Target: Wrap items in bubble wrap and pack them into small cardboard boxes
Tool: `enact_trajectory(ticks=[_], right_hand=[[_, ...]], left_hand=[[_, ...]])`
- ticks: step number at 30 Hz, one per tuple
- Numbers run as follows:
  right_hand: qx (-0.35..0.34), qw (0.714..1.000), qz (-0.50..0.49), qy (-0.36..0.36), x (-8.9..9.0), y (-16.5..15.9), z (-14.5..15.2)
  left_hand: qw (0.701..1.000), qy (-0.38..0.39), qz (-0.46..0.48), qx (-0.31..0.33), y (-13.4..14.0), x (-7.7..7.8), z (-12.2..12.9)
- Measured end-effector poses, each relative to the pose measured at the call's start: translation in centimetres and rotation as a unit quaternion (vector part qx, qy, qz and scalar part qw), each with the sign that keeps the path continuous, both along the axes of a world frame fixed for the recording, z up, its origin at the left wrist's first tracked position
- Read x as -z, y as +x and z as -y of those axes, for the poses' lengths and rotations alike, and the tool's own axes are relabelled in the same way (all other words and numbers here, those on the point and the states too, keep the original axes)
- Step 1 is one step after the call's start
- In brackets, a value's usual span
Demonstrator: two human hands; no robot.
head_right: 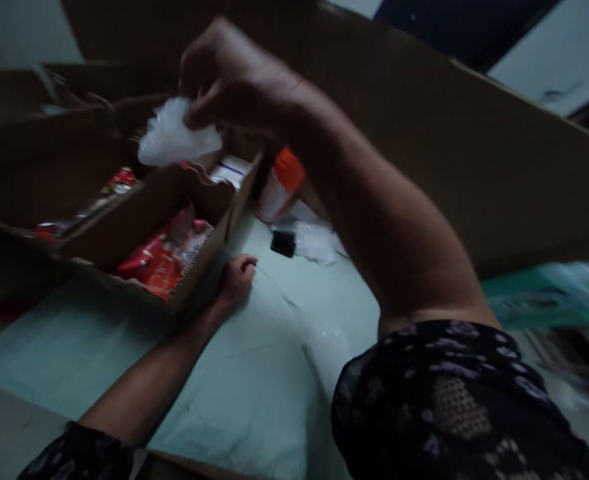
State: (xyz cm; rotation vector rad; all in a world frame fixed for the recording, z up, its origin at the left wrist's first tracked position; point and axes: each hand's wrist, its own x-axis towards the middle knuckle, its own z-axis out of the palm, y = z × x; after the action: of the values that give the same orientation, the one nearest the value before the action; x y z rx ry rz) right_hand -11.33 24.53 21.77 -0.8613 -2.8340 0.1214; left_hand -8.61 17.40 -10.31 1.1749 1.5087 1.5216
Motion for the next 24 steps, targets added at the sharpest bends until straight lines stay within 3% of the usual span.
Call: enact_trajectory(ticks=[3, 6, 8, 10, 12, 15, 18, 20, 24], right_hand=[[0.086, 0.996, -0.011, -0.030, -1.1, 9.1, -2.3], [0.227, 0.972, 0.047, -0.028, 0.6, 17.5, -4.5], [0.262, 0.965, 0.025, -0.003, 1.7, 20.6, -5.5], [0.248, 0.967, -0.047, 0.028, 2.2, 21.0, -5.7], [0.210, 0.970, -0.114, 0.045, 2.2, 19.0, -5.3], [0.118, 0.984, -0.126, 0.038, 2.2, 12.6, -4.6], [0.056, 0.997, -0.037, 0.027, 3.0, 4.7, -5.2], [0.061, 0.997, 0.035, 0.042, 3.6, 0.1, -6.4], [0.049, 0.994, 0.065, 0.071, 4.4, -6.7, -8.9]], left_hand=[[1.000, -0.012, 0.008, 0.022, -0.2, 0.7, -0.2], [1.000, -0.005, 0.002, 0.027, -0.3, 0.7, 0.0], [1.000, 0.005, -0.003, 0.018, -0.2, 0.6, 0.2], [1.000, 0.015, -0.007, 0.008, 0.0, 0.5, 0.3], [1.000, 0.022, -0.011, 0.000, 0.3, 0.5, 0.1], [1.000, 0.026, -0.016, -0.007, 0.5, 0.7, -0.3], [1.000, 0.021, -0.017, -0.012, 0.7, 0.9, -0.4], [1.000, 0.019, -0.016, -0.013, 0.9, 0.9, -0.5], [1.000, 0.019, -0.021, -0.012, 1.1, 0.6, -0.6]])
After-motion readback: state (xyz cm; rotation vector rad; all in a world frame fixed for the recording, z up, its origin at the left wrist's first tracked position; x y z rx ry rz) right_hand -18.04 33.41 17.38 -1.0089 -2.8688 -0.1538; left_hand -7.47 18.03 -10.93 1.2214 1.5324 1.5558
